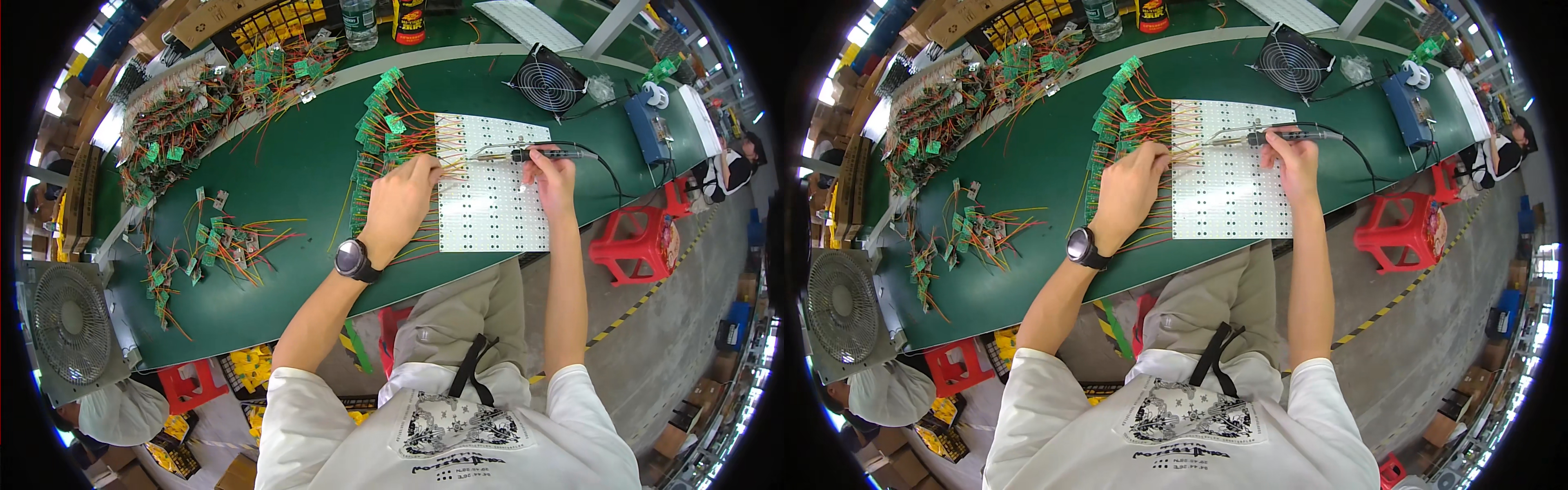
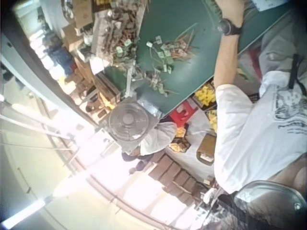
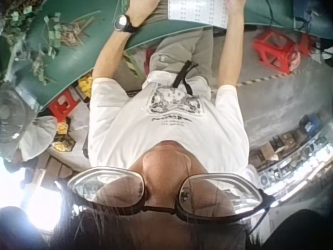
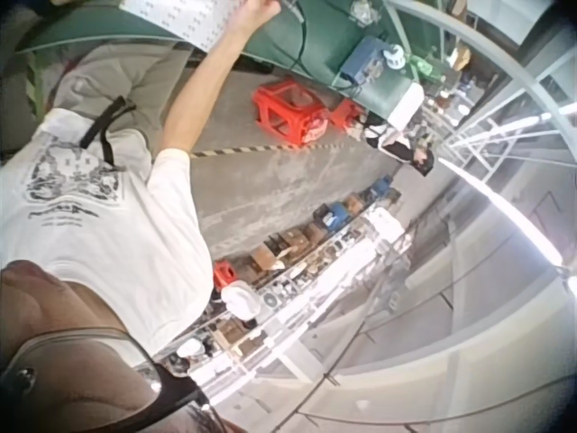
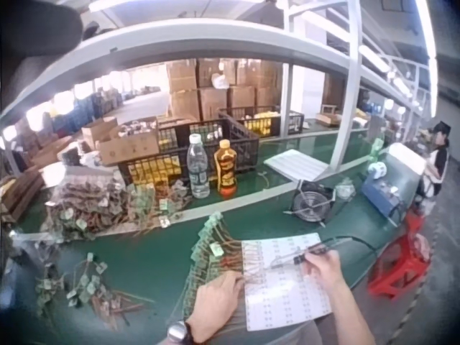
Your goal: The person solders wires from small circuit boards onto a large circuit board panel using a soldering iron.
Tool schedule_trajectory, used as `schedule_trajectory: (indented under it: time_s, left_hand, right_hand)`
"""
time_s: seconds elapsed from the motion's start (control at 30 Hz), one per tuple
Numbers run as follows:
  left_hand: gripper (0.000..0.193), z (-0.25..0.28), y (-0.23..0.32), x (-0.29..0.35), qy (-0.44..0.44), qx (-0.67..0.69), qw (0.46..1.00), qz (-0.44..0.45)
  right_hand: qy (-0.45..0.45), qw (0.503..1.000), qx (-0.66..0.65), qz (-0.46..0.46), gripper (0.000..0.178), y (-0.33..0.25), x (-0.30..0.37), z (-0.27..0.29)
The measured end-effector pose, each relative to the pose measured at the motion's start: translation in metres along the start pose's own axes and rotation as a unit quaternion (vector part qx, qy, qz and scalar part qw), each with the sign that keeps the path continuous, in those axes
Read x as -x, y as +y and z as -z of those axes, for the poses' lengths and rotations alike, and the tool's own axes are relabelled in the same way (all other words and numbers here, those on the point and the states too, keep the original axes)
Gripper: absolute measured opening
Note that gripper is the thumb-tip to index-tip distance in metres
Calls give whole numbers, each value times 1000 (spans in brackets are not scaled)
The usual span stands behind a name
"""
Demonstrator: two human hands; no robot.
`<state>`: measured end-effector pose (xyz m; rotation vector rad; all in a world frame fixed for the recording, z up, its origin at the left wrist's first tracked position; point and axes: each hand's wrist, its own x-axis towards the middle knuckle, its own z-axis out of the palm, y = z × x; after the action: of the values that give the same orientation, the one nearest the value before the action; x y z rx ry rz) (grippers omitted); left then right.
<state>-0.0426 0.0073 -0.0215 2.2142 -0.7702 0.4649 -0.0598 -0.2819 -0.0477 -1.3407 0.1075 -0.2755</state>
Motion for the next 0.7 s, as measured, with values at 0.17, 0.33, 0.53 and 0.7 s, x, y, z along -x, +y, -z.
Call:
schedule_trajectory:
  time_s: [0.17, 0.33, 0.53, 0.7]
  left_hand:
    - [10, 8, 1, -4, -20, 165, 983, 83]
    - [5, 8, -3, -2, -95, 138, 986, 15]
    - [6, 2, 3, 5, -80, 20, 994, -69]
    - [9, 0, 2, 10, -85, 34, 995, -32]
  right_hand:
    - [7, 1000, -6, 0, 21, 0, -1, -1]
    - [9, 1000, -3, 10, 19, 0, -2, -1]
    - [34, 996, 14, 80, 15, -1, 2, -5]
    - [106, 983, 74, 132, 12, -1, 4, -11]
